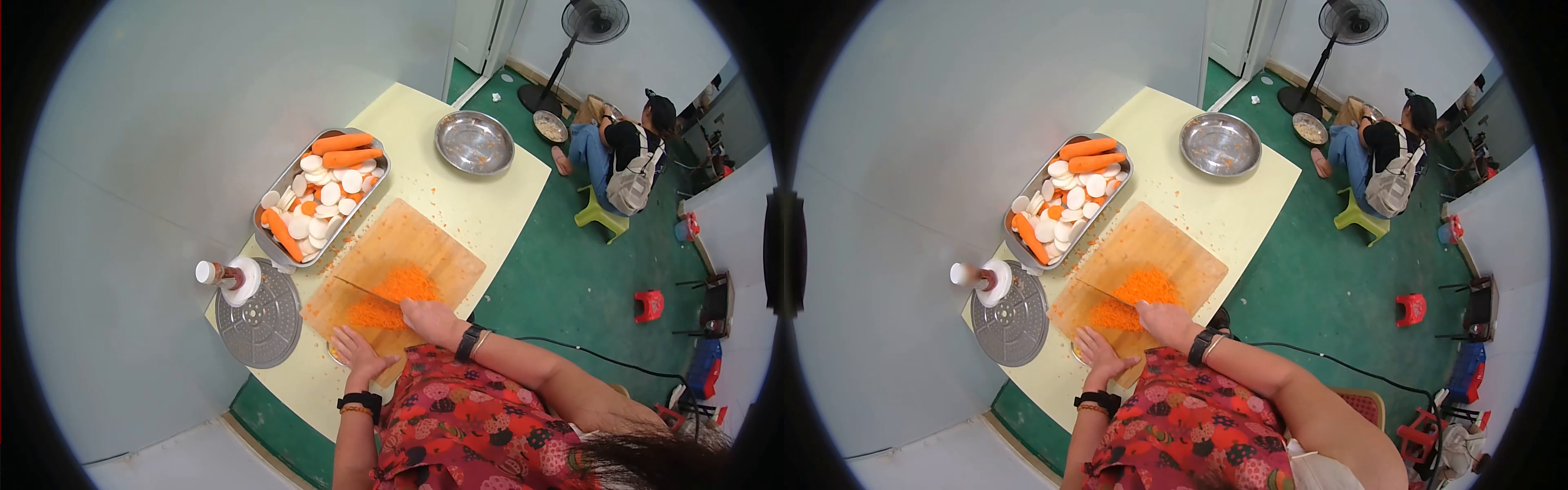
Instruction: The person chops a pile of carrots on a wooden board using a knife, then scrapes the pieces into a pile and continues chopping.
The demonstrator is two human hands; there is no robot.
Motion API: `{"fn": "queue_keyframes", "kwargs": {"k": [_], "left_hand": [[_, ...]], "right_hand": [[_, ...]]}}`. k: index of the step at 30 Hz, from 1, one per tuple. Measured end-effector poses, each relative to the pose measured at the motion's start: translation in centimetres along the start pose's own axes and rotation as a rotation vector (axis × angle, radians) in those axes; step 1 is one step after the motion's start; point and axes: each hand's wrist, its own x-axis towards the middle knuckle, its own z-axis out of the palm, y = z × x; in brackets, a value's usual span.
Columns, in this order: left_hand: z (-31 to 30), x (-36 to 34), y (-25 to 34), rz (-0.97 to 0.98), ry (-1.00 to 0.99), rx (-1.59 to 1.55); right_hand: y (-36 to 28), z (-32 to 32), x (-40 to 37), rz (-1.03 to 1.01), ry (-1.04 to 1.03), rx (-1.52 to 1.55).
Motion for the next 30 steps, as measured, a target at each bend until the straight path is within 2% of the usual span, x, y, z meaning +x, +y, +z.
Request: {"fn": "queue_keyframes", "kwargs": {"k": [10,13,16,22,25,30], "left_hand": [[0.3,0.1,-0.3,0.012,0.006,-0.018],[-0.5,-0.3,0.4,-0.007,-0.006,-0.001],[0.0,0.0,0.1,-0.007,-0.002,0.007],[-0.3,-0.2,0.3,-0.009,0.006,0.008],[-0.1,0.0,0.2,-0.024,-0.012,0.011],[-0.2,0.0,0.0,0.008,0.012,0.013]], "right_hand": [[0.2,-0.2,-0.1,0.007,0.030,0.004],[0.6,-0.1,0.2,0.054,-0.036,-0.019],[0.5,-0.3,-0.1,-0.001,0.050,-0.007],[1.2,0.1,0.0,0.026,0.011,-0.011],[1.2,0.3,-0.1,-0.007,0.083,0.005],[1.2,-0.6,0.0,0.053,-0.005,-0.011]]}}
